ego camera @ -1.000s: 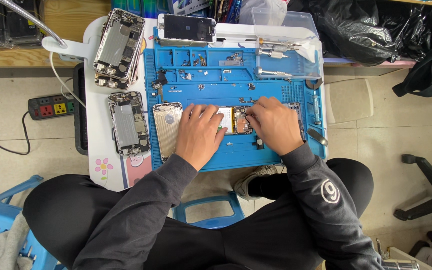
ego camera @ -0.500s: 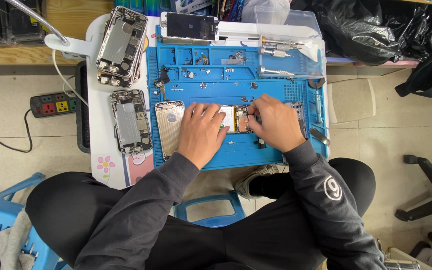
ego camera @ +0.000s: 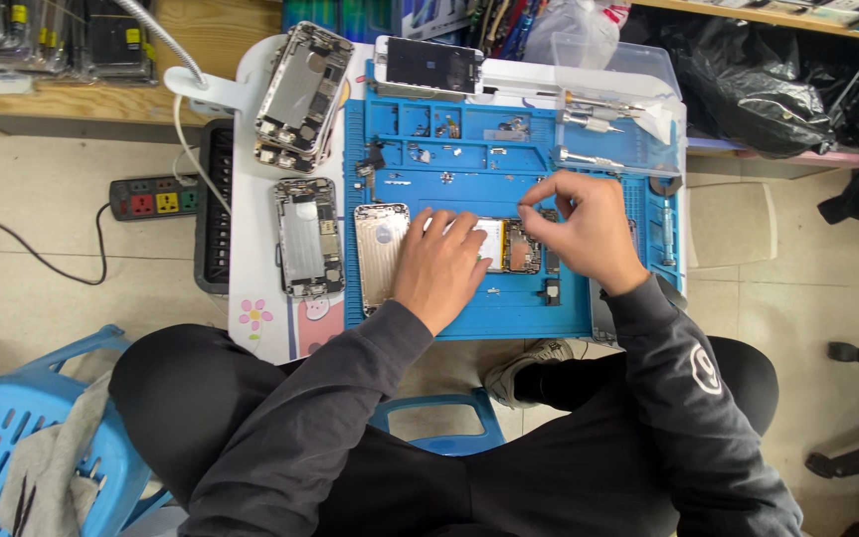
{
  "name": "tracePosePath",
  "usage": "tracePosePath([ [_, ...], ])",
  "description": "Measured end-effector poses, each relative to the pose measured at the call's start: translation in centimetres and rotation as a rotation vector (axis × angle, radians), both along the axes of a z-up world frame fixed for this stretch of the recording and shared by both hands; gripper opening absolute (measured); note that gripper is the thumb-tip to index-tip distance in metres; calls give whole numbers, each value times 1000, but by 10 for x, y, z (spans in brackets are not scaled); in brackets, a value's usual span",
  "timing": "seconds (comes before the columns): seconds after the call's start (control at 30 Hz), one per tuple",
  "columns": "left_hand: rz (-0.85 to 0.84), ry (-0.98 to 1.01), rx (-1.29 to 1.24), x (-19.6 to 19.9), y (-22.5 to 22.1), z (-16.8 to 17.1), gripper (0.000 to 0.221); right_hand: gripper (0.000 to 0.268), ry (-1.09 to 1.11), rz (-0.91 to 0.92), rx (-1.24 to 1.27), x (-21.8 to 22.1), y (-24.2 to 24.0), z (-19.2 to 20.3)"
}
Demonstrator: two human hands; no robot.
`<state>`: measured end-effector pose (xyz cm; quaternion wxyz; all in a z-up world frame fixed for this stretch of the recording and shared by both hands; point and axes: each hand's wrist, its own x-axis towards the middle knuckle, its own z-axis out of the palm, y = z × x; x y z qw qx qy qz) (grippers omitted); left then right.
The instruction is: The person uses a screwdriver to remove screws from a smartphone's internal components on a blue work mat. They then use a plastic pry tool to separate the screen from the phone's frame and lift the display assembly.
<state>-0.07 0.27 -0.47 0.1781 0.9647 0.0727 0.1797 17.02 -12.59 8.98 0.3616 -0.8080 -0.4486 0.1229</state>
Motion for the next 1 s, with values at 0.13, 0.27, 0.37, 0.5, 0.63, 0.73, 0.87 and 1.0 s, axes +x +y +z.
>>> tracePosePath([
  [0.13,13,-9,-3,2,-1,-4,28,6,-40,46,23,15,37,-19],
  [0.27,14,13,-6,3,-3,-7,29,10,-148,47,7,30,78,-35],
  [0.37,16,25,-6,4,-4,-7,29,14,-275,84,-70,32,102,-28],
  [0.5,69,77,111,5,-5,6,28,7,-460,215,-79,44,124,-46],
  [0.63,76,80,106,6,-6,5,27,12,-511,212,-124,46,138,-58],
  [0.73,75,77,98,6,-7,5,26,13,-504,168,-177,44,144,-58],
  [0.87,76,96,102,6,-7,6,25,12,-504,148,-246,51,147,-59],
  [1.0,77,84,117,6,-7,6,25,13,-529,141,-334,57,149,-61],
])
